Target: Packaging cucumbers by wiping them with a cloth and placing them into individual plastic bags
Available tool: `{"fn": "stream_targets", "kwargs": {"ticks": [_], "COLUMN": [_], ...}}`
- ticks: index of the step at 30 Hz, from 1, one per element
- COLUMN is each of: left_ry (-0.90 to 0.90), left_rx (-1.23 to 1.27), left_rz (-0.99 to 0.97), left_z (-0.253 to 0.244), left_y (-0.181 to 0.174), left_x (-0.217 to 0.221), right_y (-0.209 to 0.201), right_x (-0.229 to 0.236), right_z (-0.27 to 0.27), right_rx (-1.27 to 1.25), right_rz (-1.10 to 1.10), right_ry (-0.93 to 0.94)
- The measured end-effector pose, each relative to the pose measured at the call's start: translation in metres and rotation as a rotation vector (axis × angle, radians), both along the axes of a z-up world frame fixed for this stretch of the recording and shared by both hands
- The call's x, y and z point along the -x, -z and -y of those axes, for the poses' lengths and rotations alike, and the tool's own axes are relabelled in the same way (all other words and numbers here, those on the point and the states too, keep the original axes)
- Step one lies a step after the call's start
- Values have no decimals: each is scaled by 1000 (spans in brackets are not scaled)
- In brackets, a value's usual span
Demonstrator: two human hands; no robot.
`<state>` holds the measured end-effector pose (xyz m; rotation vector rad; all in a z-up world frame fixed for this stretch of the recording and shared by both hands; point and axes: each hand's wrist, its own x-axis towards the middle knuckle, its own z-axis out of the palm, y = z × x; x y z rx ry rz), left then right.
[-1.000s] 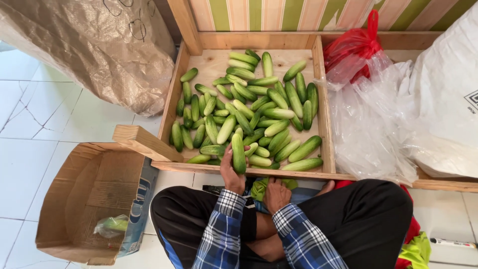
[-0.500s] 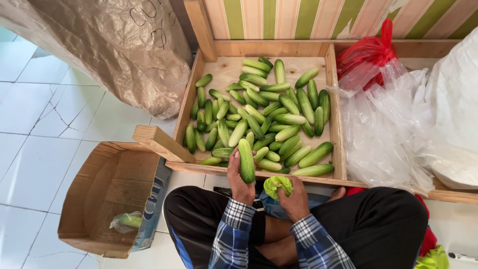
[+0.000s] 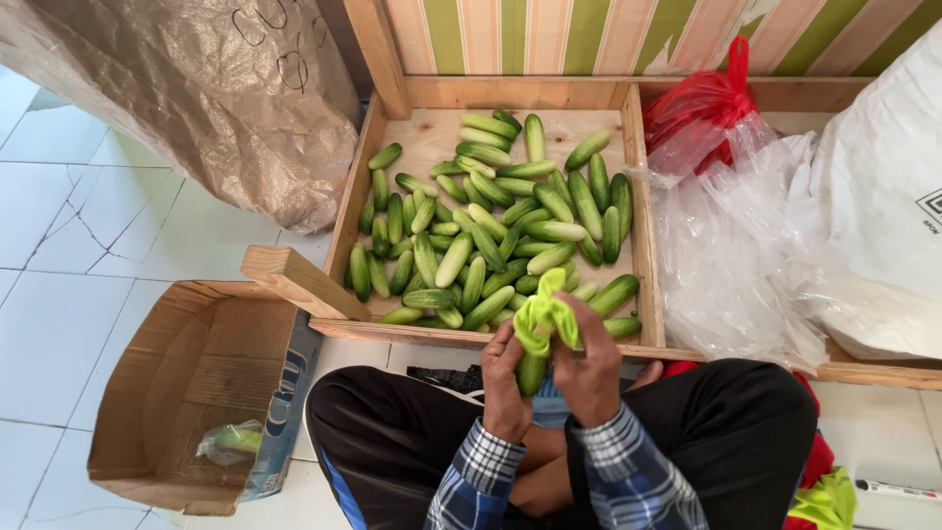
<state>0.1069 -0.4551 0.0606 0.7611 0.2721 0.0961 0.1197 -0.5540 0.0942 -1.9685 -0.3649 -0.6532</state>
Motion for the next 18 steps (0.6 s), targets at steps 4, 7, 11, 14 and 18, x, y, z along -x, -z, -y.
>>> {"fn": "stream_targets", "kwargs": {"ticks": [4, 7, 11, 14, 18], "left_ry": [13, -28, 7, 59, -4], "left_rx": [53, 324, 110, 162, 160], "left_rz": [11, 7, -88, -158, -83], "left_z": [7, -2, -3, 9, 12], "left_y": [10, 20, -7, -16, -16], "left_x": [-10, -18, -15, 0, -14], "right_y": [-10, 12, 14, 4, -3], "right_x": [-5, 25, 28, -3, -14], "right_z": [11, 9, 13, 23, 24], "right_rx": [-5, 155, 201, 89, -9], "right_rz": [-32, 95, 139, 80, 110], "right_ry": [-97, -236, -172, -23, -48]}}
